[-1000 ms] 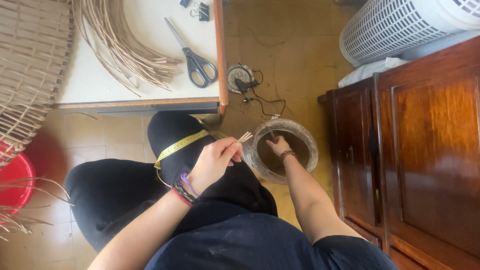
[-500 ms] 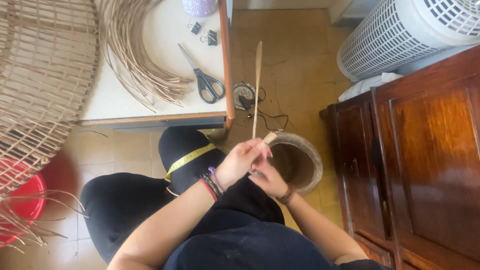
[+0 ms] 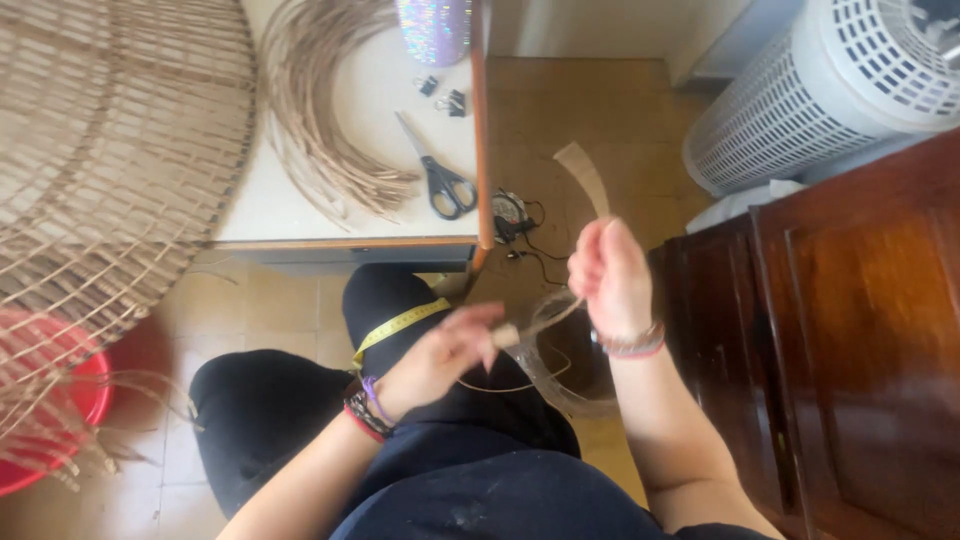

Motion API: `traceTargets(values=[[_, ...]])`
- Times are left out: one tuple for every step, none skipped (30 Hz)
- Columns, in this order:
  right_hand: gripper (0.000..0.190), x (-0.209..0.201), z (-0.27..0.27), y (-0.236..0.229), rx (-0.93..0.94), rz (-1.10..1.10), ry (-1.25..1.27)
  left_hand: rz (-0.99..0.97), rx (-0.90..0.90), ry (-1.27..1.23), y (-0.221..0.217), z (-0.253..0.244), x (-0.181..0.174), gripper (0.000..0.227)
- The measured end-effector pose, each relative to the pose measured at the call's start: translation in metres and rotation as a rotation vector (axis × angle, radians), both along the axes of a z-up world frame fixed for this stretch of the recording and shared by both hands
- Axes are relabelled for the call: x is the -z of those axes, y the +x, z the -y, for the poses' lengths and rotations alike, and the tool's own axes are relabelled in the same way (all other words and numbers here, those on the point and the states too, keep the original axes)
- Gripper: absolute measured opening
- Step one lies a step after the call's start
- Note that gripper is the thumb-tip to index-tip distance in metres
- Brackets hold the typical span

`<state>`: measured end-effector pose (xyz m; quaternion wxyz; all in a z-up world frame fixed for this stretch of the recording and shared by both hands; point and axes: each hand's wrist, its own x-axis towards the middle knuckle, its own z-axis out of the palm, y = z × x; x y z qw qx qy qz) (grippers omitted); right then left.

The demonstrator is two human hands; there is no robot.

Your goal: Measuring and cutting rattan sticks to length for furniture making using a tape measure and scissors.

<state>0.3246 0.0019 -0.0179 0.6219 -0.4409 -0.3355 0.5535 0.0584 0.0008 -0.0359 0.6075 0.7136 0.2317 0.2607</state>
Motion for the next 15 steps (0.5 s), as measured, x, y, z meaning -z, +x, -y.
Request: traceTargets(values=[[0.045, 0.003, 0.009, -0.012, -0.021, -0.004, 0.002, -0.004, -0.021, 0.002, -0.001, -0.003, -0.008, 0.024], [0.043, 0.005, 0.018, -0.025, -0.058, 0.272, 0.081, 0.052, -0.256, -0.057, -0.003, -0.006, -0.016, 0.026], [0.042, 0.008, 0.026, -0.038, -0.098, 0.545, 0.168, 0.112, -0.497, -0.113, -0.006, -0.009, -0.024, 0.028], [0.042, 0.005, 0.033, -0.050, -0.125, 0.539, 0.180, 0.111, -0.526, -0.107, 0.001, -0.007, -0.027, 0.028], [0.037, 0.003, 0.037, -0.063, -0.100, 0.650, 0.229, 0.303, -0.675, -0.337, 0.007, -0.007, -0.030, 0.028], [0.032, 0.000, 0.042, -0.076, -0.072, 0.758, 0.281, 0.507, -0.813, -0.565, 0.013, -0.008, -0.033, 0.028], [0.032, 0.000, 0.042, -0.086, -0.101, 0.752, 0.303, 0.521, -0.844, -0.547, 0.013, -0.005, -0.043, 0.028], [0.030, 0.001, 0.042, -0.096, -0.048, 0.846, 0.340, 0.561, -0.874, -0.589, 0.014, -0.002, -0.052, 0.025], [0.027, 0.001, 0.046, -0.104, 0.008, 0.941, 0.372, 0.604, -0.900, -0.637, 0.016, 0.002, -0.060, 0.023], [0.027, -0.001, 0.045, -0.112, -0.019, 0.937, 0.392, 0.620, -0.928, -0.626, 0.015, 0.006, -0.062, 0.023], [0.026, -0.003, 0.043, -0.120, 0.038, 0.978, 0.412, 0.674, -0.933, -0.610, 0.014, 0.007, -0.064, 0.022], [0.024, -0.005, 0.040, -0.128, 0.097, 1.017, 0.433, 0.728, -0.937, -0.594, 0.013, 0.007, -0.066, 0.022], [0.024, -0.005, 0.038, -0.135, 0.078, 1.016, 0.449, 0.742, -0.955, -0.584, 0.010, 0.010, -0.067, 0.022], [0.020, -0.004, 0.034, -0.141, 0.063, 1.068, 0.436, 0.754, -0.937, -0.552, 0.007, 0.012, -0.068, 0.024], [0.017, -0.003, 0.033, -0.148, 0.052, 1.118, 0.418, 0.759, -0.917, -0.523, 0.004, 0.015, -0.068, 0.027]])
